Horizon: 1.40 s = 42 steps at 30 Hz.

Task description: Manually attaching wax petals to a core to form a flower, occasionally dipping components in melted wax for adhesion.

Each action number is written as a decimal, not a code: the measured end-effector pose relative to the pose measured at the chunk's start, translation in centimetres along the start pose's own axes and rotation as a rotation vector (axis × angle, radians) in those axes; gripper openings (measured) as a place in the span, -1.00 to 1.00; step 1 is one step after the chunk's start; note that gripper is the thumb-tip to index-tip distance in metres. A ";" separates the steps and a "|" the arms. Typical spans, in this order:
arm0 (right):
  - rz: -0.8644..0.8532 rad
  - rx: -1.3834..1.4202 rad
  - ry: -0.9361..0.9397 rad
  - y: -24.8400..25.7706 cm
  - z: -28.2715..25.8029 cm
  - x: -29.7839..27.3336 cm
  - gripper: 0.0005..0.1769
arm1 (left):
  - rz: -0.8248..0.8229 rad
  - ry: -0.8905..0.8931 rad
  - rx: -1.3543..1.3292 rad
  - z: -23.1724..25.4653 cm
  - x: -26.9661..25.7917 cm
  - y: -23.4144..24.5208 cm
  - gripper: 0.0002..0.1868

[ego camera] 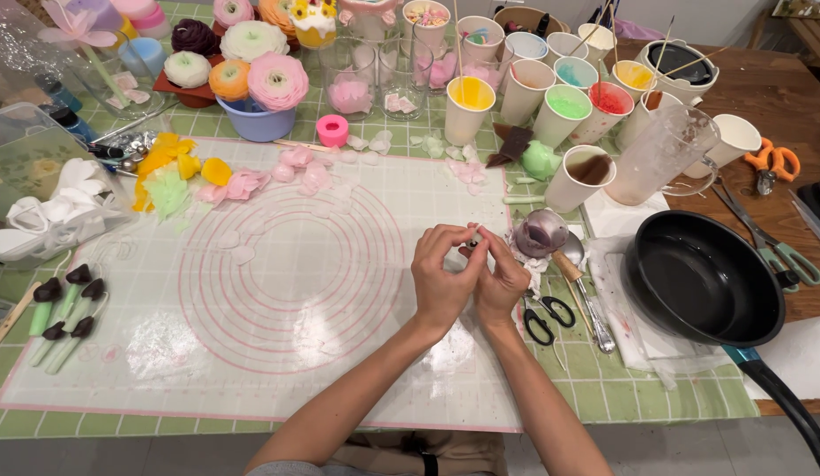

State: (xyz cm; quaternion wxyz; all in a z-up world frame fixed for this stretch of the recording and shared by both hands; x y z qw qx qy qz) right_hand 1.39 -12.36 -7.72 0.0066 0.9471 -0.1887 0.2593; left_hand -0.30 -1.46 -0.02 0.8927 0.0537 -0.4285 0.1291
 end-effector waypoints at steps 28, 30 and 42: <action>-0.055 0.315 -0.344 0.6 0.8 2.4 -0.60 | -0.375 0.063 0.564 -27.3 14.4 -3.3 -0.81; -0.089 0.386 -0.343 0.7 0.8 2.4 -0.63 | -0.529 0.121 0.699 -29.9 13.9 -4.7 -0.71; -0.115 0.433 -0.374 0.5 0.5 2.3 -0.62 | -0.717 0.064 0.817 -30.8 13.0 -5.9 -0.75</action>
Point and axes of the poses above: each hand's wrist, its own x-axis towards the middle knuckle, its own y-axis out of the back of the hand, z = x × y, the point moved 1 cm from there along x, towards the middle knuckle, and after that the axes turned 10 degrees about -y, right-handed, at the moved point
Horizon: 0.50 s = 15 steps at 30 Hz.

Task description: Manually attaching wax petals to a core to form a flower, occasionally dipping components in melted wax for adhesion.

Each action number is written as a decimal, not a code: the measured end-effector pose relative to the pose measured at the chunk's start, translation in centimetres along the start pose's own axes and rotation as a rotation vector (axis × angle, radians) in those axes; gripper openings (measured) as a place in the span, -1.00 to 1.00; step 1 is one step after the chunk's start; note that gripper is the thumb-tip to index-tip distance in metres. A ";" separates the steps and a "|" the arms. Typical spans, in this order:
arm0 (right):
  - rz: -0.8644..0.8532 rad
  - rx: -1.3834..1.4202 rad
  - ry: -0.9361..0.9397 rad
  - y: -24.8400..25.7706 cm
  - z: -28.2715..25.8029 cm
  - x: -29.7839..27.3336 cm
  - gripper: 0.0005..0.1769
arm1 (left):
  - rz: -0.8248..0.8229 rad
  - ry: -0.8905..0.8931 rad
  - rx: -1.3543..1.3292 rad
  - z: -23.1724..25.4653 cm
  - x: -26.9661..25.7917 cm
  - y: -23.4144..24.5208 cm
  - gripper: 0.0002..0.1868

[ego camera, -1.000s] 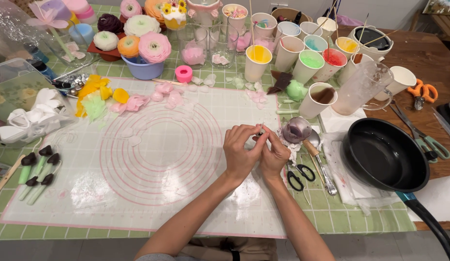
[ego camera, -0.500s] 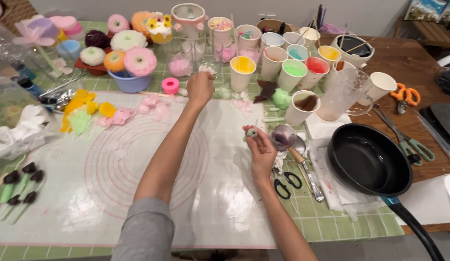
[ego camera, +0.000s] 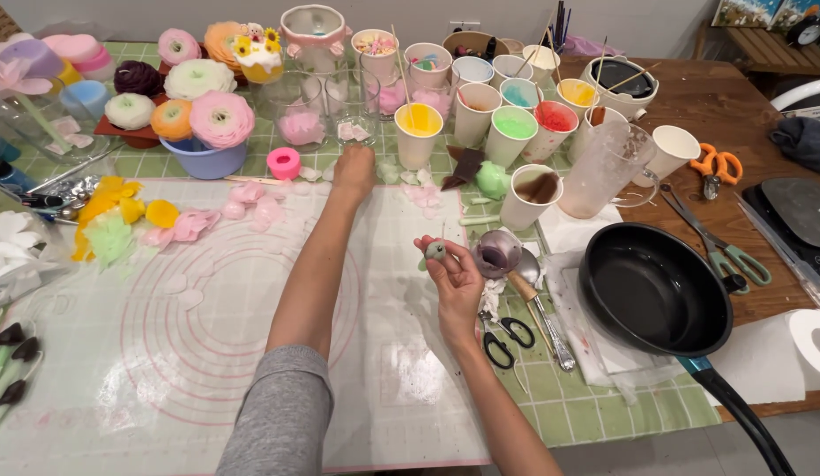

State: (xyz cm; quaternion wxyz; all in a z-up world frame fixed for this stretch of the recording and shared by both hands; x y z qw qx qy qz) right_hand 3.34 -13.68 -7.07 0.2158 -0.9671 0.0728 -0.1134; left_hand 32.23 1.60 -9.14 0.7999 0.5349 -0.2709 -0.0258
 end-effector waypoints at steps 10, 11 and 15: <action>0.085 0.031 -0.014 -1.4 -2.1 -0.3 -0.50 | 0.091 0.052 -0.385 -3.1 0.2 -0.8 -0.77; 0.087 0.015 -0.003 -1.0 -1.8 -0.1 -0.56 | 0.095 0.076 -0.434 -3.4 0.4 -0.9 -0.79; 0.113 -0.003 0.016 -0.1 -0.8 0.1 -0.64 | 0.170 0.093 -0.472 -4.0 0.7 -1.8 -0.78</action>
Point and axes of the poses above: each hand's wrist, its own x-axis towards the middle knuckle, its own y-axis out of the back of the hand, z = x × y, the point moved 1 cm from there along x, towards the middle knuckle, and after that the axes turned 10 degrees about -y, right-handed, at the moved point
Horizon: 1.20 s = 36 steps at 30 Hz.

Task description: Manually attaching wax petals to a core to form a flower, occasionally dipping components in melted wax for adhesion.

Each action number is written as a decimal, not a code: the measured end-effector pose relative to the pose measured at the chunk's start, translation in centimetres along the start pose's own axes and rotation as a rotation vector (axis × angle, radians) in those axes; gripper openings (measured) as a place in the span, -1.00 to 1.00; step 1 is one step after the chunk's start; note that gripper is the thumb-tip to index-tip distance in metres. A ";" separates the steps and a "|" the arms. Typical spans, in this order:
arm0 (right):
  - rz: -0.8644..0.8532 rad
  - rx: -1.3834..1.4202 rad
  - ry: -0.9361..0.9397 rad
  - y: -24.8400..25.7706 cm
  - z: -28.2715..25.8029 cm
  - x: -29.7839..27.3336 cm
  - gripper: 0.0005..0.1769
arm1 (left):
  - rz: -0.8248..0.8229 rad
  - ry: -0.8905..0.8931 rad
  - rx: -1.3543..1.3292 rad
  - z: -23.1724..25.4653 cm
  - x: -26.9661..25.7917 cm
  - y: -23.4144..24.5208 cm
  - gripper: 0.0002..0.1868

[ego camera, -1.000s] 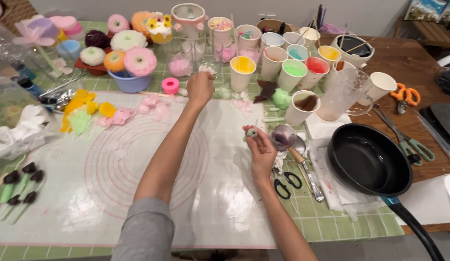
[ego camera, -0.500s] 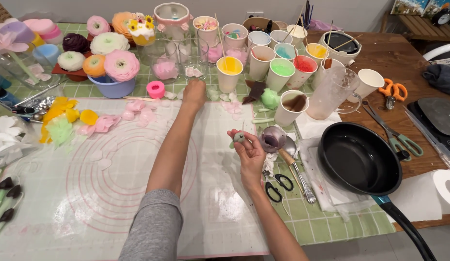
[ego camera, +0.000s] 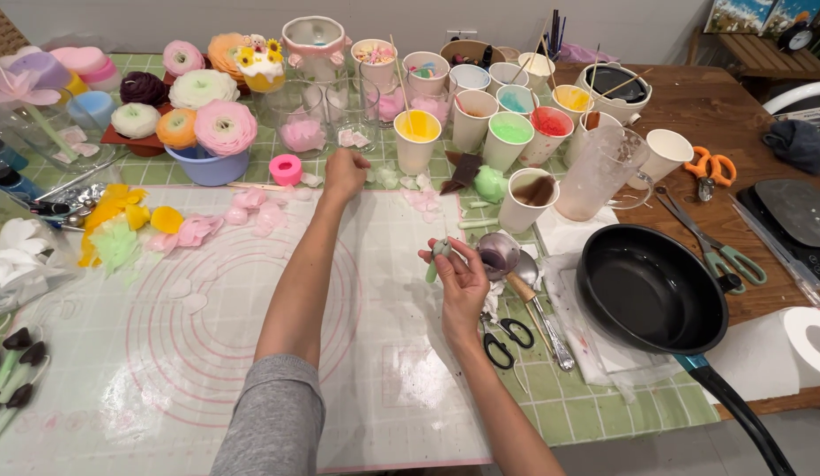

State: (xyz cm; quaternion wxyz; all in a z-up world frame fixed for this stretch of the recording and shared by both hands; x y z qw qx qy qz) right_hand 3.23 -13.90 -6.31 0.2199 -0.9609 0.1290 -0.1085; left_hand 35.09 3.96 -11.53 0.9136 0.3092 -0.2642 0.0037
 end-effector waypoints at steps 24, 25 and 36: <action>0.015 -0.084 -0.150 1.7 3.4 1.6 -0.60 | -0.102 -0.079 -0.703 18.8 0.1 3.6 -0.94; 0.033 -0.086 -0.150 1.8 3.5 1.6 -0.60 | -0.118 -0.077 -0.711 21.7 -0.5 2.7 -0.94; -0.105 -0.027 -0.227 1.7 3.4 1.7 -0.53 | -0.392 -0.836 -0.046 41.9 -11.6 -14.1 -0.96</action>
Point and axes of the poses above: each hand's wrist, its own x-axis towards the middle knuckle, its own y-axis out of the back of the hand, z = x × y, the point moved 1 cm from there along x, towards the middle knuckle, and after that the axes turned 10 degrees about -y, right-handed, at the moved point
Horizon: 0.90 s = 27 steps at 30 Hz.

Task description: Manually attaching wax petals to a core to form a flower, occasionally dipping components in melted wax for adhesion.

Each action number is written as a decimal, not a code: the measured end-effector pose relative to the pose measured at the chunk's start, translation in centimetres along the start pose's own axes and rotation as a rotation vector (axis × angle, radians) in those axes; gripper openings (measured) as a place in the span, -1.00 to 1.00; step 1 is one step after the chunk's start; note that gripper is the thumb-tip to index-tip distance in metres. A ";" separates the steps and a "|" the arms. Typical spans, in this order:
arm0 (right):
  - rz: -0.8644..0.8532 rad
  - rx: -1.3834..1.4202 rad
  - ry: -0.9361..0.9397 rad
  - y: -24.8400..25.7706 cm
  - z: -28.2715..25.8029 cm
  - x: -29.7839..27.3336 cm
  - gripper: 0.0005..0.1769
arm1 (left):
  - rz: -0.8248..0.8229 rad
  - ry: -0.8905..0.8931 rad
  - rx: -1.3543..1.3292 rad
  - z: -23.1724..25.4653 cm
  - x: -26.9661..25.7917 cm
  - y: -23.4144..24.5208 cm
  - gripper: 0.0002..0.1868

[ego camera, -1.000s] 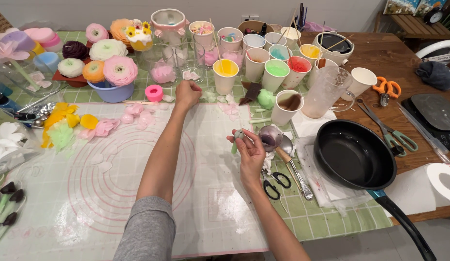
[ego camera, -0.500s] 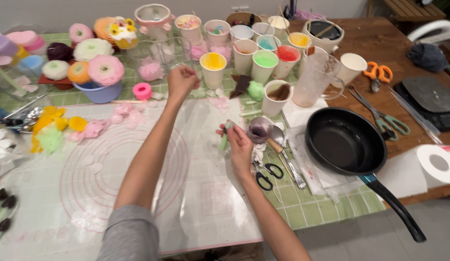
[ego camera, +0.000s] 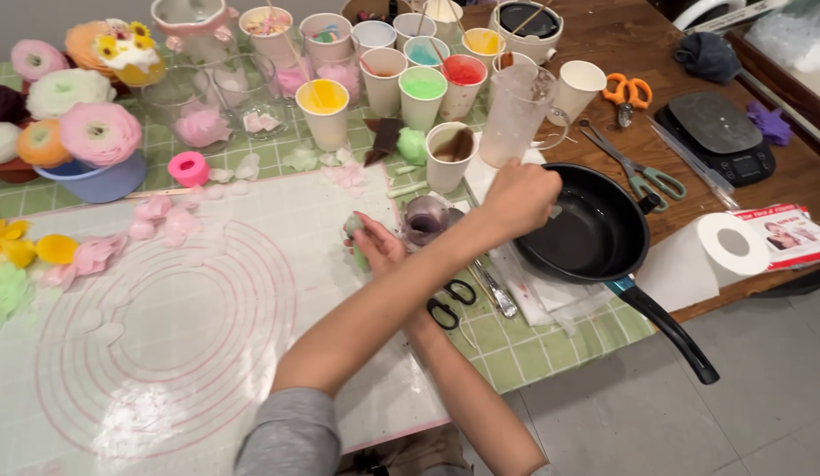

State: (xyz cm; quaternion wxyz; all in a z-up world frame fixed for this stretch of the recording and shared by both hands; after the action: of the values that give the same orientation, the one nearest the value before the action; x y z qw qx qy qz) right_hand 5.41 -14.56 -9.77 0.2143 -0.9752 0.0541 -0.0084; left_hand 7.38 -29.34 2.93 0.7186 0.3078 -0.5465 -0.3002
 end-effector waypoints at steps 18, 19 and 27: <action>-0.103 0.001 -0.009 -0.5 1.7 0.1 -0.54 | -0.233 -0.079 0.301 0.9 1.6 -8.0 -0.90; -0.104 0.001 -0.008 -0.5 1.6 0.0 -0.54 | -0.233 -0.080 0.303 0.8 1.6 -8.3 -0.90; -0.104 0.055 -0.035 -1.0 0.0 -0.6 -0.57 | -0.256 0.052 0.056 0.3 2.1 -4.7 -0.80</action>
State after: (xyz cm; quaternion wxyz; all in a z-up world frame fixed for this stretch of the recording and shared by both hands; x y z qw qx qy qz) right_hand 4.96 -13.62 -9.39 0.2414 -0.9704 -0.0008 -0.0042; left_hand 7.07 -33.97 0.59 0.6795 0.4026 -0.4921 -0.3661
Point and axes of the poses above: each hand's wrist, its own x-axis towards the middle knuckle, its own y-axis out of the back of the hand, z = x × y, the point moved 1 cm from there along x, towards the middle knuckle, and after that the axes turned 10 degrees about -y, right-handed, at the moved point
